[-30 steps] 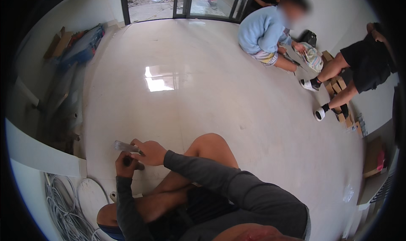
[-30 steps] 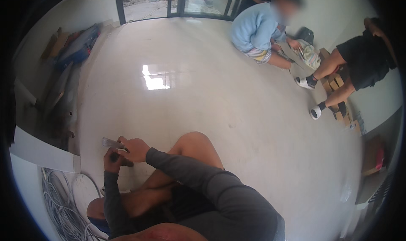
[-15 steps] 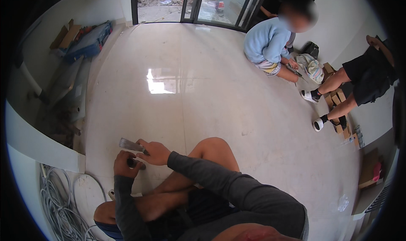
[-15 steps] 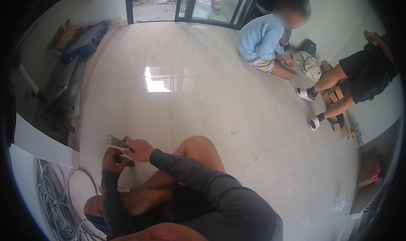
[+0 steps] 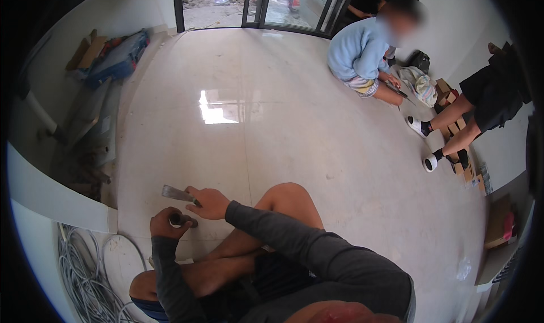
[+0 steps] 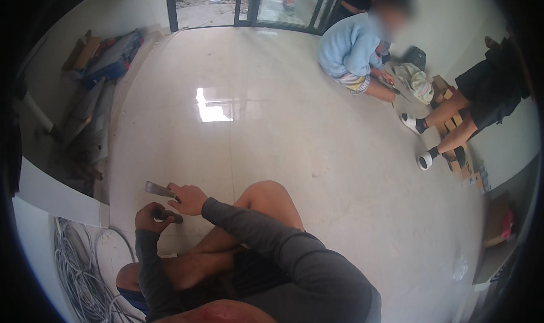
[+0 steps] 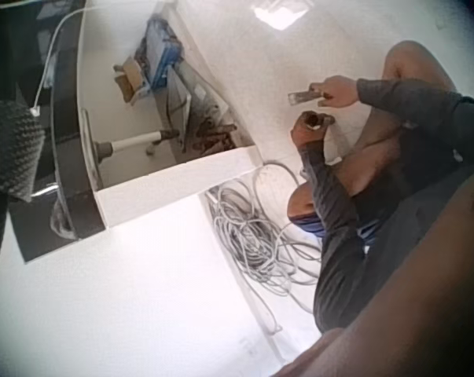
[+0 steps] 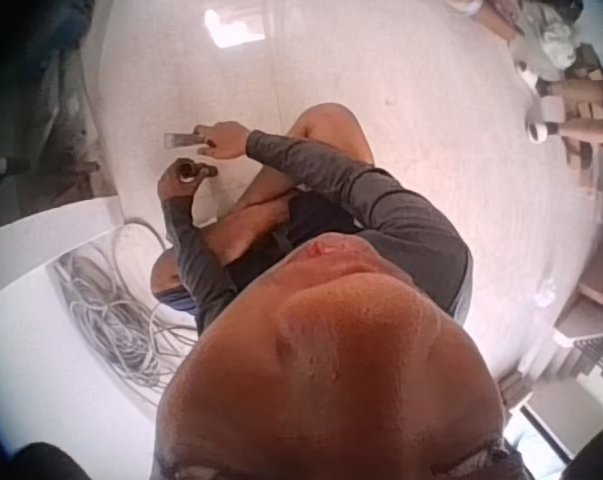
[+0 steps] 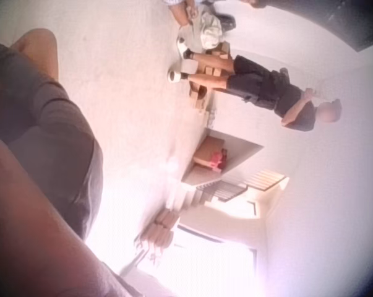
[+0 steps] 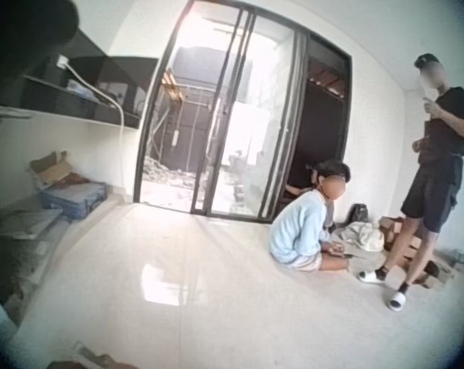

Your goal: The person cleans a short section of metal pipe using a metal scraper by hand while sitting on the floor.

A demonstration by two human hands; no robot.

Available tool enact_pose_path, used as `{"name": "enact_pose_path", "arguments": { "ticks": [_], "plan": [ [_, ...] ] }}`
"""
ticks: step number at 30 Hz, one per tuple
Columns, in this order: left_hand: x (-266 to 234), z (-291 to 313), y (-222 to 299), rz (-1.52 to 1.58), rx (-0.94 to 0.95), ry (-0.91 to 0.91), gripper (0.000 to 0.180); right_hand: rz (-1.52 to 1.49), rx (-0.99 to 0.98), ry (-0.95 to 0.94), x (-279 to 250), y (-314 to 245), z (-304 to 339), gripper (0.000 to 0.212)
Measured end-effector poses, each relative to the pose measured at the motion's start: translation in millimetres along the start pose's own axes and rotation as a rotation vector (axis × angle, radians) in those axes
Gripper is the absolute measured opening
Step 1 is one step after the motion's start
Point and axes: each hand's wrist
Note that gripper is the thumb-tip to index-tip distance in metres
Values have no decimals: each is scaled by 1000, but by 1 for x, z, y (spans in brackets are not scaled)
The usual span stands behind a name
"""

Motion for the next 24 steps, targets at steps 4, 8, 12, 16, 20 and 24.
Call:
{"name": "enact_pose_path", "arguments": {
  "ticks": [4,8,12,16,20,24],
  "plan": [
    [7,5,5,7,-54,-3,42,41,14,-85,4,4,5,41],
    [12,6,-5,-4,-122,6,41,53,70,-154,10,6,8,52],
    [27,-3,-17,158,-234,211,41,42,123,-125,16,22,13,59],
    [27,-16,-53,630,-474,462,50,-8,159,-61,18,26,3,53],
    [14,-16,-104,1084,-742,680,56,-66,181,167,42,40,-17,38],
    [8,-6,-96,1528,-782,827,44,-609,238,33,10,12,-4,25]
  ]
}}
Point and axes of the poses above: each hand's wrist, its own z-axis away from the middle knuckle, its own x-axis out of the palm, y = z × x, and after that the axes turned 5 degrees about z, right-handed
